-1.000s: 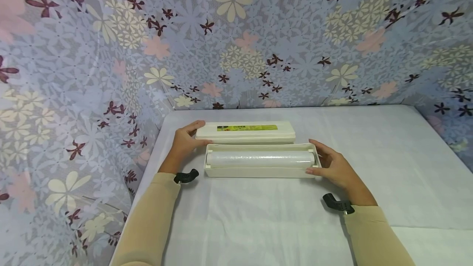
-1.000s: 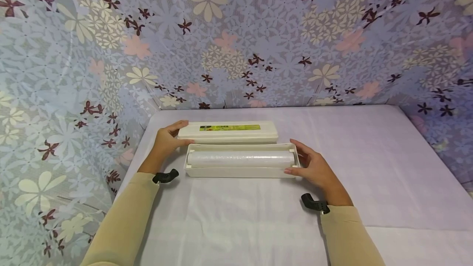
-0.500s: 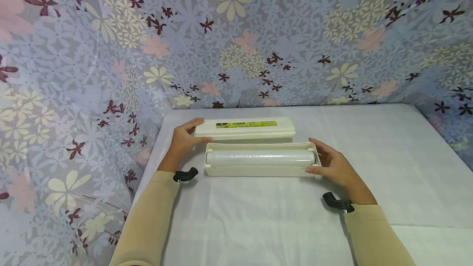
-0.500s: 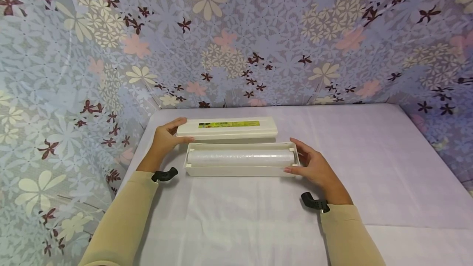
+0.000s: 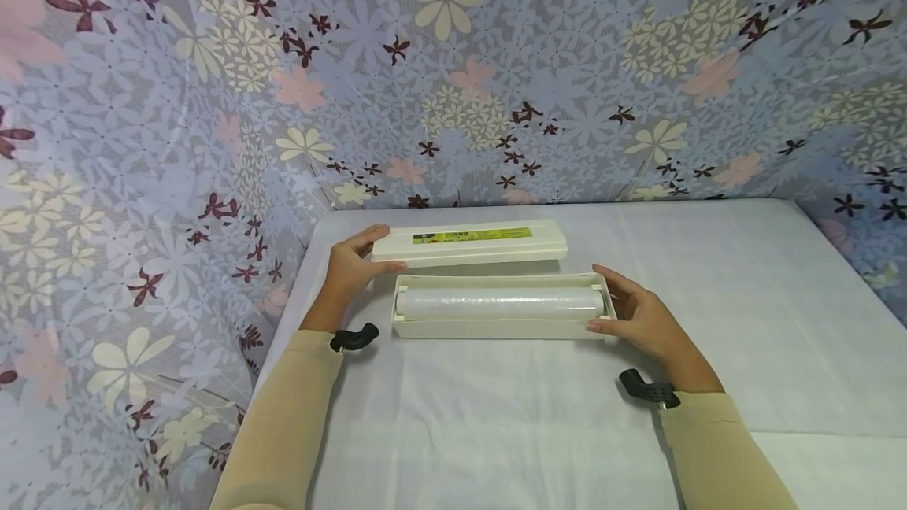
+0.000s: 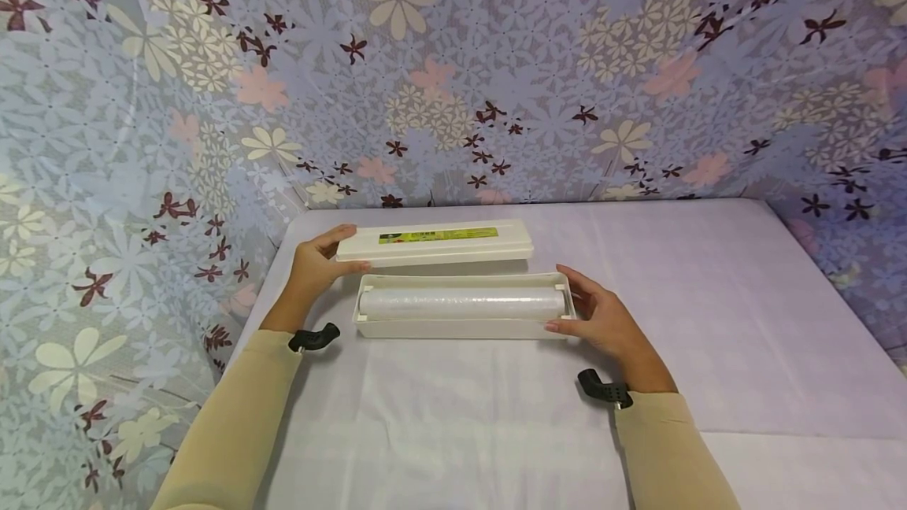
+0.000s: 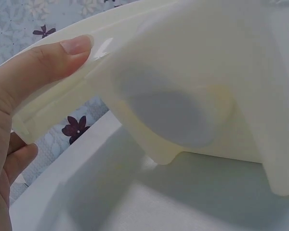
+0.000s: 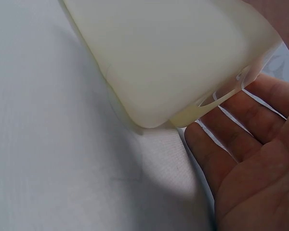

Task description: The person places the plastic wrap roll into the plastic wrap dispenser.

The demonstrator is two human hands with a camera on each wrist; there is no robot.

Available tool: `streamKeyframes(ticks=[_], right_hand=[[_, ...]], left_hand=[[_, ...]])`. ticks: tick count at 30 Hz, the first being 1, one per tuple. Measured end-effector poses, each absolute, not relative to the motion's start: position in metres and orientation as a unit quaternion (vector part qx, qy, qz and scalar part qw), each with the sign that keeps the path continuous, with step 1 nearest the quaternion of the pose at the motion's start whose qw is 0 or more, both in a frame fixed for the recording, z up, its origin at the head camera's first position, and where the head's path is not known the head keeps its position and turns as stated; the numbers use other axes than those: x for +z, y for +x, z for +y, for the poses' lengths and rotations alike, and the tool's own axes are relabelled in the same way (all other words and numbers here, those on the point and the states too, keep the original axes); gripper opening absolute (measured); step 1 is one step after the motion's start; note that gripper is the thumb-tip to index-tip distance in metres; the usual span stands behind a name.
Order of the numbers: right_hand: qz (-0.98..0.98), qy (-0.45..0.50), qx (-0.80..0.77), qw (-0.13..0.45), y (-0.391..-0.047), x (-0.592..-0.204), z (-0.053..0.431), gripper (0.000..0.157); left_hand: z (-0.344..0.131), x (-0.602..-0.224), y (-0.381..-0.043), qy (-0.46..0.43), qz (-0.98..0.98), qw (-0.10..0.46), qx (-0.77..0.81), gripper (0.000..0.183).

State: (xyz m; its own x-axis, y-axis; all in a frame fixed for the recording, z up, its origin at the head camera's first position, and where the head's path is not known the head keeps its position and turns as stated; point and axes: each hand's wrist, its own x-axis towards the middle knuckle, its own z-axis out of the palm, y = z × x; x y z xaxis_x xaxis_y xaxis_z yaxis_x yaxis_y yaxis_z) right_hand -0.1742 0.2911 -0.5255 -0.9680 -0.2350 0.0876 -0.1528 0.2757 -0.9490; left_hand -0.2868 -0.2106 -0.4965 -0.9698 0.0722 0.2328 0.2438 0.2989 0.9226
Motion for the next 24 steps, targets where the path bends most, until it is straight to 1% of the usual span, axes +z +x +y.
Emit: streamKeyframes(ticks=[7, 16, 20, 24], right_hand=[[0.794, -0.121, -0.594, 0.037, -0.174, -0.525, 0.292, 0.103], [0.800, -0.116, -0.587, 0.042, -0.175, -0.526, 0.291, 0.103], [0.799, -0.114, -0.588, 0.042, -0.175, -0.526, 0.291, 0.103], [0.798, -0.115, -0.590, 0.040, -0.175, -0.526, 0.292, 0.103]], left_hand=[[-0.209, -0.495, -0.284, -0.110, -0.798, 0.082, -0.587, 0.080], [-0.206, -0.486, -0.280, -0.122, -0.795, 0.080, -0.589, 0.076], [-0.199, -0.475, -0.273, -0.131, -0.794, 0.084, -0.588, 0.075], [-0.190, -0.454, -0.259, -0.142, -0.794, 0.090, -0.584, 0.074]])
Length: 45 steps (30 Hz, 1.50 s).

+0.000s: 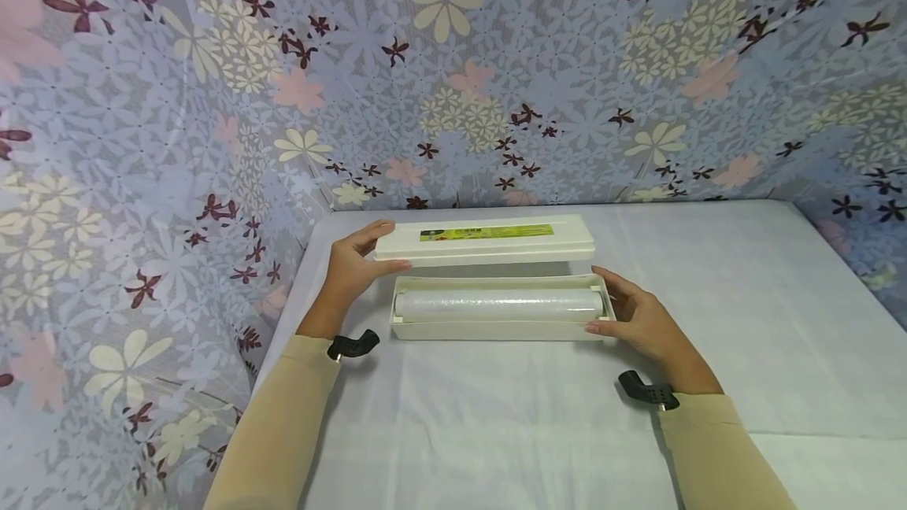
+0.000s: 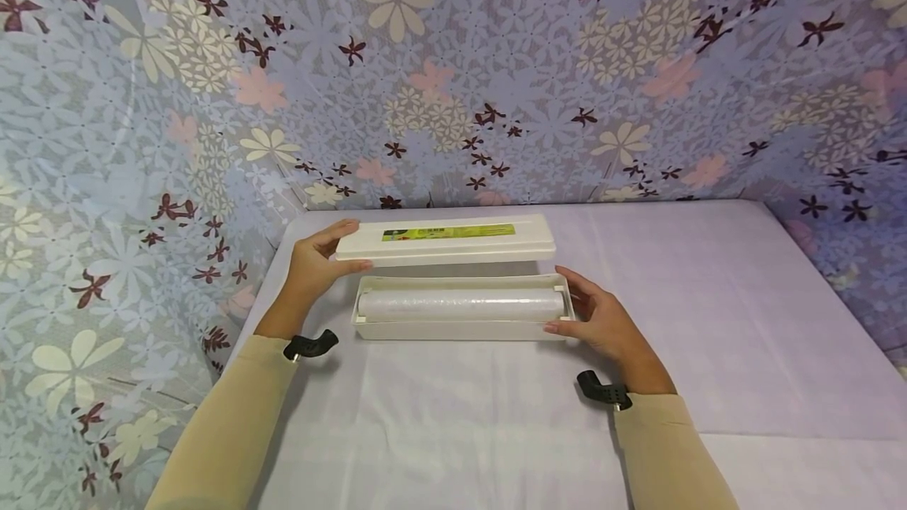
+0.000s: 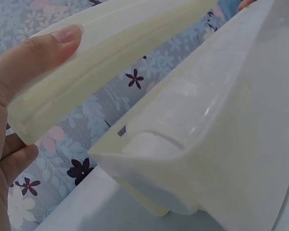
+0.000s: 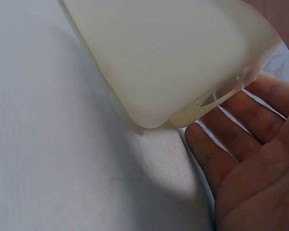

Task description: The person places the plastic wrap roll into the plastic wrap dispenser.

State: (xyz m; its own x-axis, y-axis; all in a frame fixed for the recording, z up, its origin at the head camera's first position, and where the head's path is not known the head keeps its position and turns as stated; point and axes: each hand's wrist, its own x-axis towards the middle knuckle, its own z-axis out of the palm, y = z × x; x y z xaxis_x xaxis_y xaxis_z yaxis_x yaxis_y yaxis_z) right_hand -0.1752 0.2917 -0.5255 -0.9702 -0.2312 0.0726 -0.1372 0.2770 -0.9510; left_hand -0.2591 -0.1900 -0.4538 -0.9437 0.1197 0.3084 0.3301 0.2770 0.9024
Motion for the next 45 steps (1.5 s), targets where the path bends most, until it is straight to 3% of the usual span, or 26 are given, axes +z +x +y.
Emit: streamKeyframes(ticks=[3, 12, 45], right_hand=[[0.797, -0.115, -0.592, 0.040, -0.175, -0.526, 0.292, 0.103], [0.799, -0.113, -0.589, 0.039, -0.176, -0.527, 0.292, 0.104], [0.799, -0.137, -0.585, 0.021, -0.178, -0.527, 0.293, 0.099]], left_hand=[[-0.186, -0.444, -0.252, -0.149, -0.793, 0.096, -0.583, 0.073], [-0.194, -0.469, -0.265, -0.156, -0.791, 0.104, -0.583, 0.074], [-0.194, -0.479, -0.240, -0.164, -0.763, 0.123, -0.612, 0.071]])
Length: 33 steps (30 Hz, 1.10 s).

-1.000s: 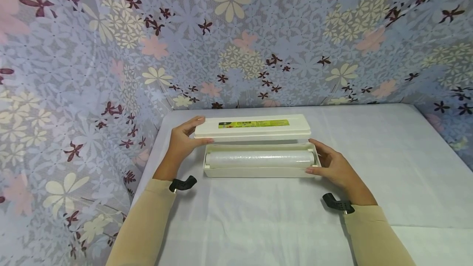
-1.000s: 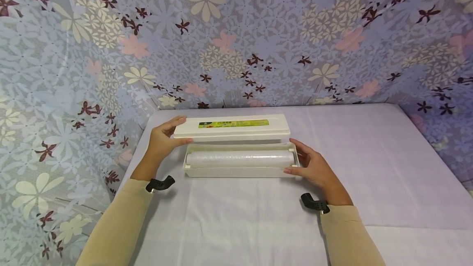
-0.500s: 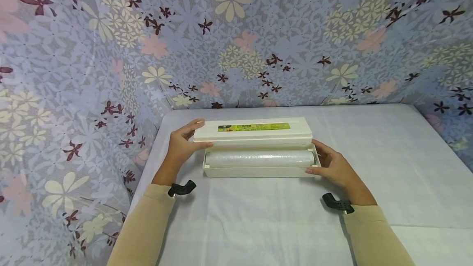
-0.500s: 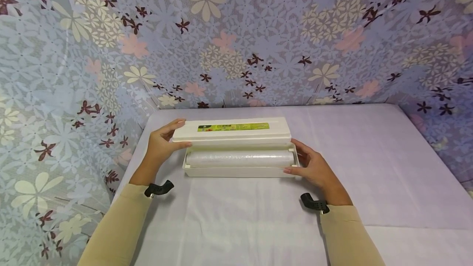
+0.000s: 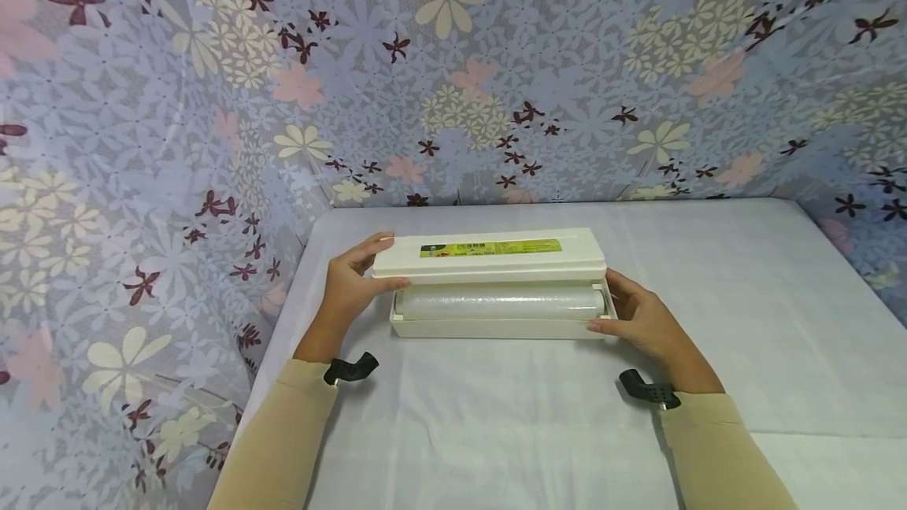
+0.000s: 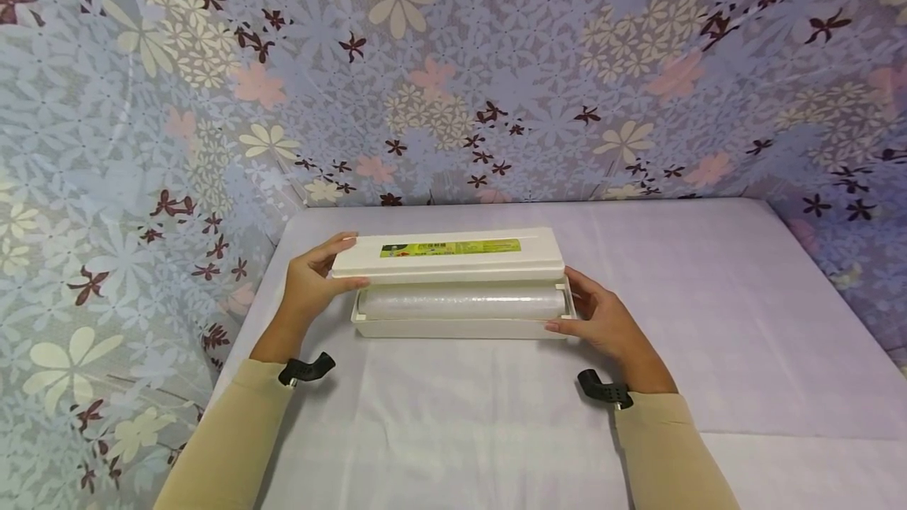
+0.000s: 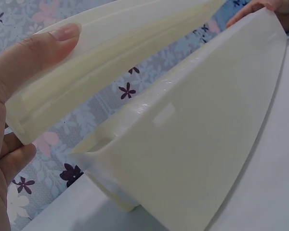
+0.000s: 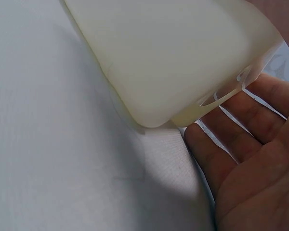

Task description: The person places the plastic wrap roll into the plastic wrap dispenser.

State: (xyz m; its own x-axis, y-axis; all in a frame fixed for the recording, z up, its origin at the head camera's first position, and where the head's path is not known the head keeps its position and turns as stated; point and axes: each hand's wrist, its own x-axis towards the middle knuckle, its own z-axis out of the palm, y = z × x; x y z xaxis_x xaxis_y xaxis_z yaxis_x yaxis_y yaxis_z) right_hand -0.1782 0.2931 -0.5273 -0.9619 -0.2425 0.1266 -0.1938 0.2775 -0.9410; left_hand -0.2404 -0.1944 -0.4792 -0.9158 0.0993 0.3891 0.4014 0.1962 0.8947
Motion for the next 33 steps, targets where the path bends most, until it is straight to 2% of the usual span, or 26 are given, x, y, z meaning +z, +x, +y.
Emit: streamKeyframes(ticks=[33], right_hand=[[0.812, -0.144, -0.565, 0.004, -0.176, -0.527, 0.292, 0.092]], left_hand=[[-0.185, -0.493, -0.224, -0.194, -0.719, 0.127, -0.655, 0.072]])
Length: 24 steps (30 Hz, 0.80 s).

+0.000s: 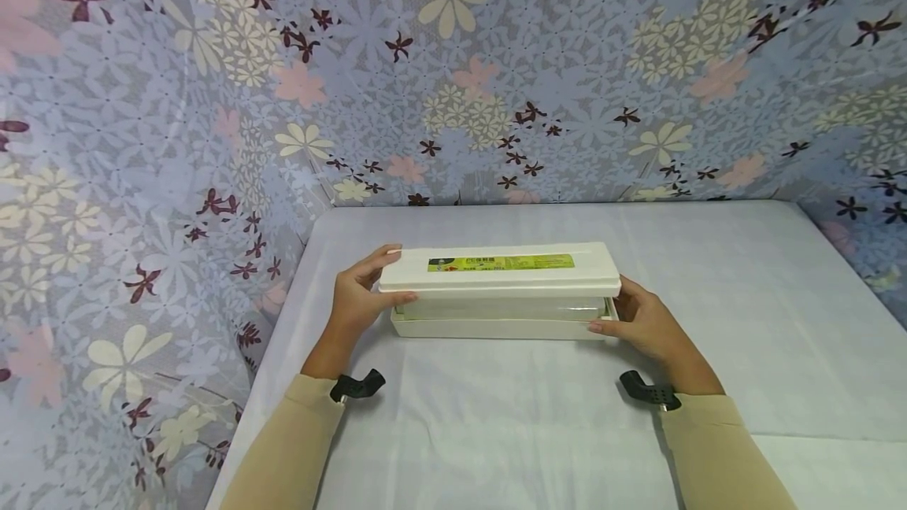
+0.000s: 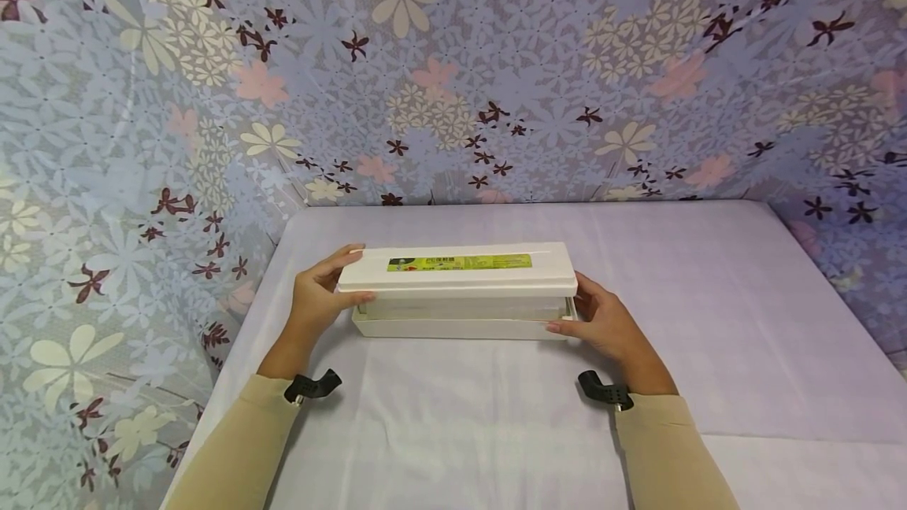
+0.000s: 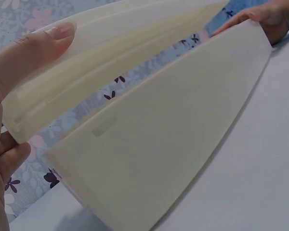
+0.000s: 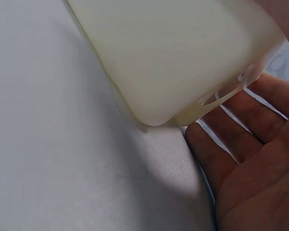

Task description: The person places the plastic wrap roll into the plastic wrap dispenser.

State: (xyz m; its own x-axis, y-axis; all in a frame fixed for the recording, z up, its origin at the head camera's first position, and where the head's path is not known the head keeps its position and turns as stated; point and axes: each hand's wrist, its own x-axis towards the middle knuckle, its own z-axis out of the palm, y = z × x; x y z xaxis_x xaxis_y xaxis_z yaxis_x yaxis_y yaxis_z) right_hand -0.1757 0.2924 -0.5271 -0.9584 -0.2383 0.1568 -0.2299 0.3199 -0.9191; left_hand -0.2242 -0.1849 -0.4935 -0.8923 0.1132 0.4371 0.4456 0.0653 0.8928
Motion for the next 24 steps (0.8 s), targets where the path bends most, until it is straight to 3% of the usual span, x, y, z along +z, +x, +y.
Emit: streamKeyframes(ticks=[14, 24], right_hand=[[0.786, -0.165, -0.596, 0.010, -0.178, -0.527, 0.293, 0.102], [0.749, -0.168, -0.639, -0.053, -0.178, -0.518, 0.288, 0.107]], left_hand=[[-0.181, -0.499, -0.221, -0.190, -0.727, 0.136, -0.645, 0.071], [-0.181, -0.501, -0.219, -0.203, -0.721, 0.133, -0.649, 0.070]])
